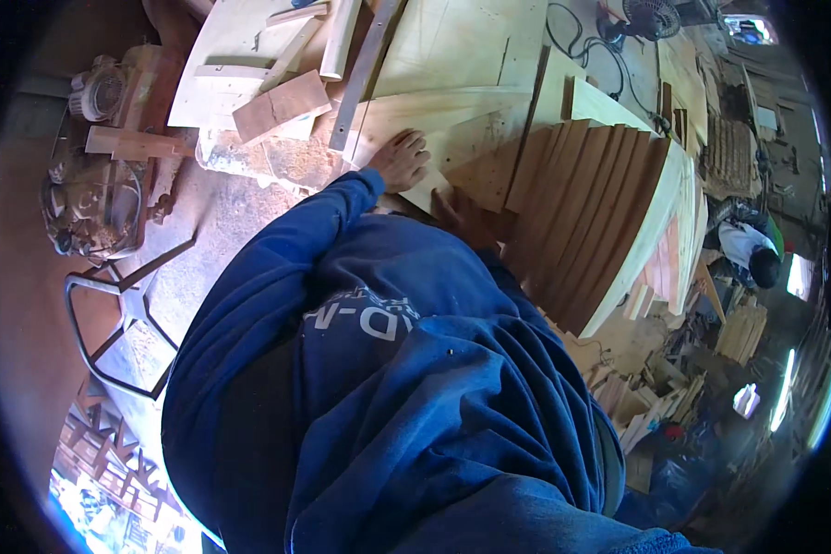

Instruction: Applying glue to wooden pieces and assembling them into a frame structure at a workshop bench.

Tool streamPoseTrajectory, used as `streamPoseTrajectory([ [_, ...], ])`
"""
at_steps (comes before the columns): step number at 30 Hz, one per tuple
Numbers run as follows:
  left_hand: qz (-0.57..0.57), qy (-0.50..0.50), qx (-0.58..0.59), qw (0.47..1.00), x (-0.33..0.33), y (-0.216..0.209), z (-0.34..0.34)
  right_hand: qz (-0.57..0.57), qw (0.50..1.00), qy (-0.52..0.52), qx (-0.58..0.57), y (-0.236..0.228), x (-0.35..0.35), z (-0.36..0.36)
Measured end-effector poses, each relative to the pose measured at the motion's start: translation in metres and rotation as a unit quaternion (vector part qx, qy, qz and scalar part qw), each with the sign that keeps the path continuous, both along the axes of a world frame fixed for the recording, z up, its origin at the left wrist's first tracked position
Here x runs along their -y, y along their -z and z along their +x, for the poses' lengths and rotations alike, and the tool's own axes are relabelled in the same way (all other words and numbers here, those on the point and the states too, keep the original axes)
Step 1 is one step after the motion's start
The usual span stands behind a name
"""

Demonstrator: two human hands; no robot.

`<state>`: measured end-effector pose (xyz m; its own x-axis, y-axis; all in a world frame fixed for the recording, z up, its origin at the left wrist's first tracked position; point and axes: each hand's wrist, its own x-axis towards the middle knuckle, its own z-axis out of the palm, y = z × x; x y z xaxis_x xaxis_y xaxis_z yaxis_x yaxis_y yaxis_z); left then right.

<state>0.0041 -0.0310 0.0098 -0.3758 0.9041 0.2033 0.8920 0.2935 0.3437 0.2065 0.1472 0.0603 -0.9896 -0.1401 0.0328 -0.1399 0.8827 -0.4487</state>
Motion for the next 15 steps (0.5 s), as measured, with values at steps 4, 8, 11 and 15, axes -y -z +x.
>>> streamPoseTrajectory([
  [4,0.062,-0.013,0.022,0.998,-0.004,0.01,-0.009,-0.023,0.998,0.014,0.059,0.021,-0.009,-0.001],
  [8,0.045,-0.015,0.05,0.998,-0.009,0.013,-0.019,0.081,0.993,-0.007,0.084,0.037,-0.017,-0.006],
  [11,0.08,-0.02,0.062,0.995,-0.011,0.011,-0.024,0.051,0.991,0.009,0.122,0.039,-0.02,-0.01],
  [15,0.076,-0.017,0.04,0.996,-0.016,0.013,-0.033,0.011,0.994,0.014,0.108,0.038,-0.023,-0.024],
])
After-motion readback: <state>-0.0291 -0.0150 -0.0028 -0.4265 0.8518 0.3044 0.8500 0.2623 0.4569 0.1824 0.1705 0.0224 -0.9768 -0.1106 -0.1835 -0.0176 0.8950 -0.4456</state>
